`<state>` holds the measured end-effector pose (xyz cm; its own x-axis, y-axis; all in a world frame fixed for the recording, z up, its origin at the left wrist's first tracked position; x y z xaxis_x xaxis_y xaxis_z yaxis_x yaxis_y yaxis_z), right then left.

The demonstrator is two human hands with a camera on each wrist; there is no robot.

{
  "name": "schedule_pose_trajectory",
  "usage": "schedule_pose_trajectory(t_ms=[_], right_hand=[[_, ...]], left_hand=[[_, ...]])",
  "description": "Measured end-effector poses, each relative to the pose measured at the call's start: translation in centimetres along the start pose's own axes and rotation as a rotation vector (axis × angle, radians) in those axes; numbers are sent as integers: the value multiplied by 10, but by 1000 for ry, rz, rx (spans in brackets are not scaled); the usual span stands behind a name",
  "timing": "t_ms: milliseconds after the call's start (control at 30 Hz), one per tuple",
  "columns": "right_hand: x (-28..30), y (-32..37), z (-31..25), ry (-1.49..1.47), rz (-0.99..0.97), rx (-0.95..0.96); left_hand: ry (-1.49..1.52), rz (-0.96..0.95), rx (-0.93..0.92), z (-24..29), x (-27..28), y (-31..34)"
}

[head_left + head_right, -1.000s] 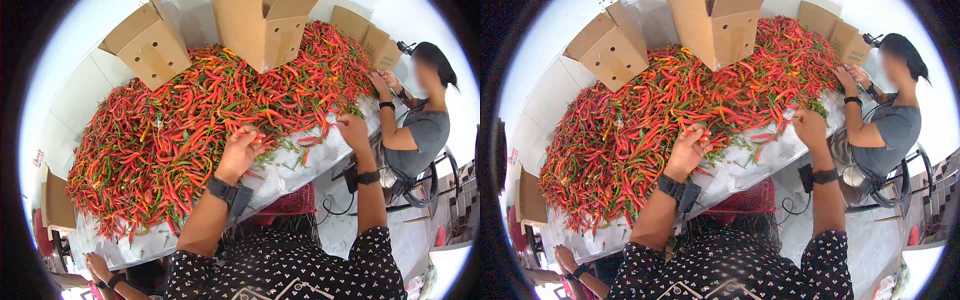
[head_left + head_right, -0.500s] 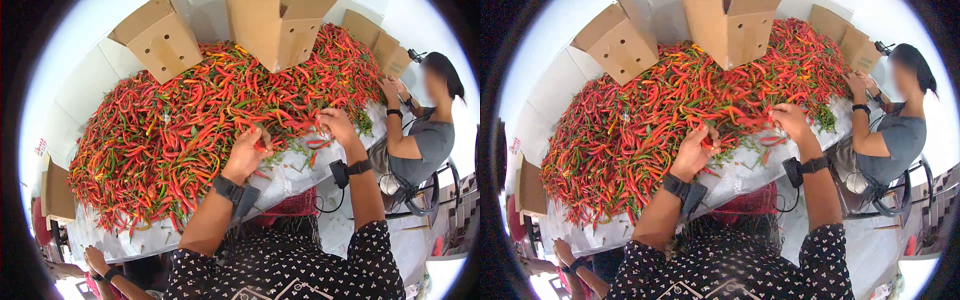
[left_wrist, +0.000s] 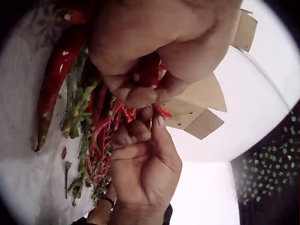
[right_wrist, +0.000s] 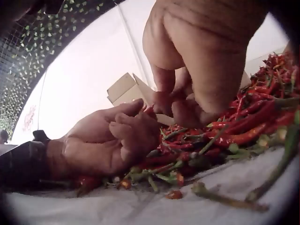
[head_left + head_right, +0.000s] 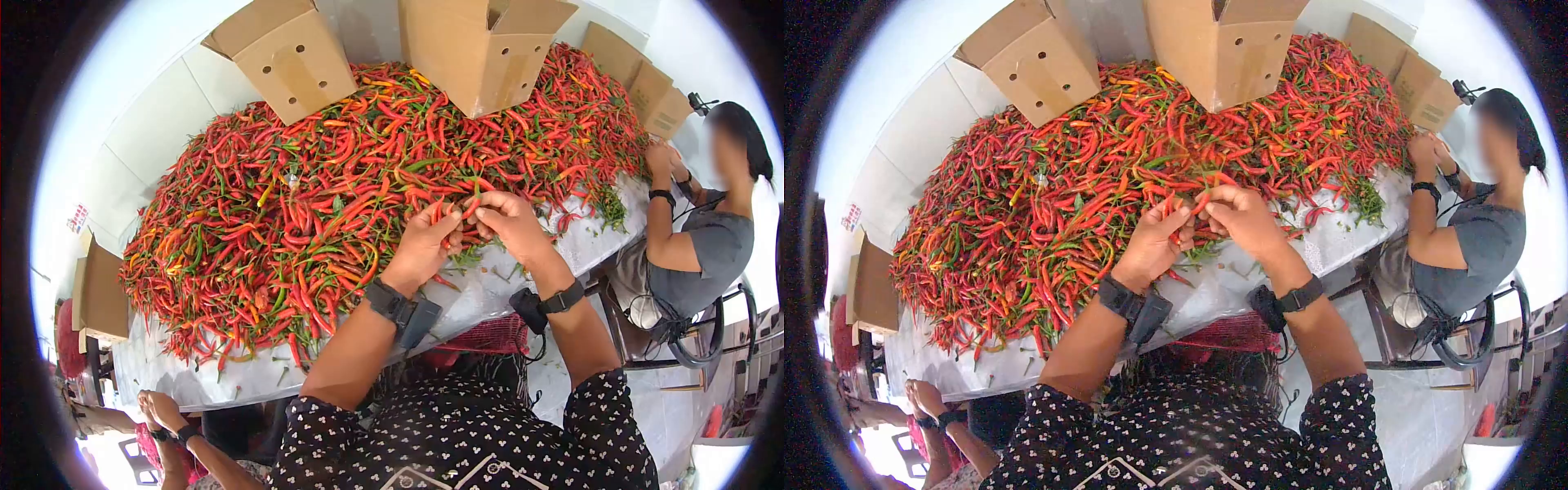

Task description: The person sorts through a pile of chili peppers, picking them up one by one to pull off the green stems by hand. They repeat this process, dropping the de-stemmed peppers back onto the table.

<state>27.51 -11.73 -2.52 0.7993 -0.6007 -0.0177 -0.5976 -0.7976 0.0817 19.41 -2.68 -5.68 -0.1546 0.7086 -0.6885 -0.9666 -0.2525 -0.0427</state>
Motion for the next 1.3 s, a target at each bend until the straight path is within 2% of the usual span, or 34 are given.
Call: schedule_pose_trajectory(t_ms=[67, 100, 167, 200, 267, 300, 367, 500, 567, 600, 667, 700, 767, 833, 967, 1067, 1200, 1267, 1300], right_hand=[[2, 2, -4, 157, 102, 77], [0, 4, -6, 159, 100, 76], [5, 12, -16, 230, 225, 82], [5, 14, -20, 231, 226, 81], [4, 20, -32, 448, 260, 165], [4, 20, -29, 449, 261, 165], [6, 20, -29, 437, 306, 296], [4, 21, -31, 552, 293, 246], [3, 18, -26, 412, 265, 235], [2, 19, -27, 413, 263, 234], [-3, 15, -18, 221, 177, 80], [-4, 15, -17, 221, 175, 79], [-7, 13, -9, -76, 53, 2], [-6, 14, -4, -186, -5, -54], [-12, 21, 3, -486, -188, -193], [-13, 26, 8, -573, -256, -243], [-3, 39, 7, -602, -364, -192], [26, 57, -3, -583, -284, -172], [53, 66, -11, -217, -74, -114]], left_hand=[[-24, 21, -18, 0, 2, -1], [-55, 48, -32, 1, 3, 0], [-84, 73, -45, 1, 4, 0], [-150, 107, -67, 3, 5, 0], [-216, 138, -88, 6, 3, 1], [-261, 153, -102, 7, 3, 2], [-309, 167, -118, 10, 2, 3], [-384, 151, -147, 13, 1, 4], [-382, 134, -164, 14, -2, 4], [-348, 100, -112, 10, -4, 4], [-314, 69, -62, 6, -5, 5], [-244, 17, -55, 5, -7, 4], [-174, -33, -48, 4, -6, 4], [-43, -155, -18, 3, -15, 5], [-33, -180, 8, -1, -19, 7], [-3, -244, 18, -1, -26, 10], [39, -276, 75, -2, -24, 12], [99, -264, 92, -2, -23, 11], [125, -179, 52, 2, -18, 9]])
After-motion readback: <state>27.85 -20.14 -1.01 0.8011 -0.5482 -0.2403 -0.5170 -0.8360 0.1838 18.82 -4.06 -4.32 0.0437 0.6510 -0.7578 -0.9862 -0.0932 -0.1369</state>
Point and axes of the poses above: each hand's wrist, its own y-axis away from the middle knuckle, its own x-axis out of the back of the hand, z = x × y, the point moved 7 cm from there along -y, towards the middle knuckle, and after that the axes turned 6 degrees about -x, right-handed, at the moved point
